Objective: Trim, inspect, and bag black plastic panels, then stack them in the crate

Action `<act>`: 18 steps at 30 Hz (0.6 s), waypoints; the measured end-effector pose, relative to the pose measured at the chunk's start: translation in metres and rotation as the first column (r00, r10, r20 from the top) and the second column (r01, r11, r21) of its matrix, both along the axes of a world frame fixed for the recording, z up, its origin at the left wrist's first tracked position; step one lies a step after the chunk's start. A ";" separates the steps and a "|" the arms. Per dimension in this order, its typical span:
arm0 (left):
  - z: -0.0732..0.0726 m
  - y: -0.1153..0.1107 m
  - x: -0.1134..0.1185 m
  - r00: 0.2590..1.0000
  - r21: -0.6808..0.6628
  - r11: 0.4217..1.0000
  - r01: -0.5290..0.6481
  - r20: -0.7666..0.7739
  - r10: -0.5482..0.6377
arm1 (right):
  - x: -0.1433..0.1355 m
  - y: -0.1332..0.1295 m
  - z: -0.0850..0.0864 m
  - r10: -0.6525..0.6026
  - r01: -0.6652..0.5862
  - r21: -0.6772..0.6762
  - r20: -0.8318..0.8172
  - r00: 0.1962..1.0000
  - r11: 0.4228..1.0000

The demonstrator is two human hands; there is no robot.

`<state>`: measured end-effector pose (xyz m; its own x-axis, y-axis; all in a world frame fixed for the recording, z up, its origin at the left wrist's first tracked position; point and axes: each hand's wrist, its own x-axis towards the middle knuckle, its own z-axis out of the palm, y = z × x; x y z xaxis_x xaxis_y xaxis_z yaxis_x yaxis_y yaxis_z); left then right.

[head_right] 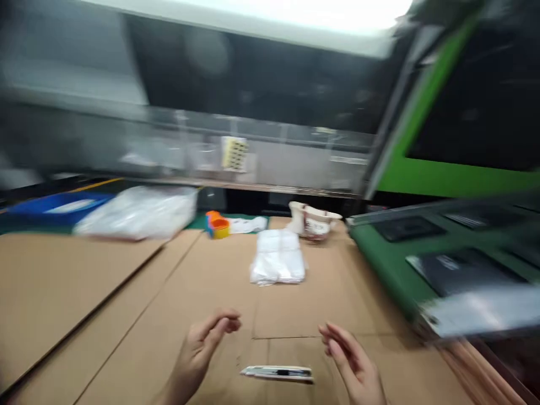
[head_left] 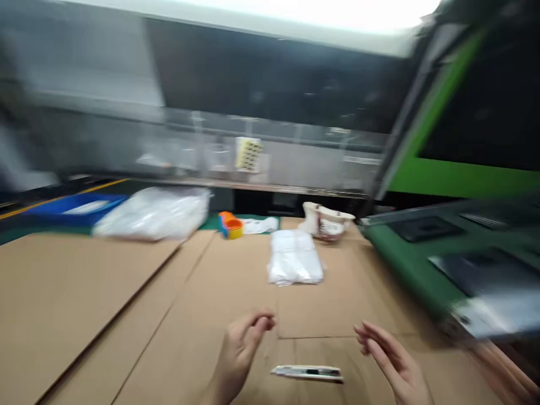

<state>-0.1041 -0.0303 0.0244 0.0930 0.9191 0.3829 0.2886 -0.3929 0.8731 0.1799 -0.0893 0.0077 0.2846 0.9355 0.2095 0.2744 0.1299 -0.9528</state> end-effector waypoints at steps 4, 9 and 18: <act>-0.034 0.072 0.026 0.999 0.071 0.997 -0.041 -0.022 0.042 | 0.041 0.015 0.049 -0.086 0.061 0.122 0.204 0.975 0.991; -0.072 0.103 0.027 0.968 0.147 0.970 -0.191 -0.136 0.211 | 0.115 0.050 0.108 -0.267 0.321 0.106 0.814 0.516 0.941; -0.080 0.102 0.014 0.954 0.178 0.950 -0.257 -0.110 0.279 | 0.196 0.117 0.125 -0.016 0.579 -0.077 0.988 0.154 0.812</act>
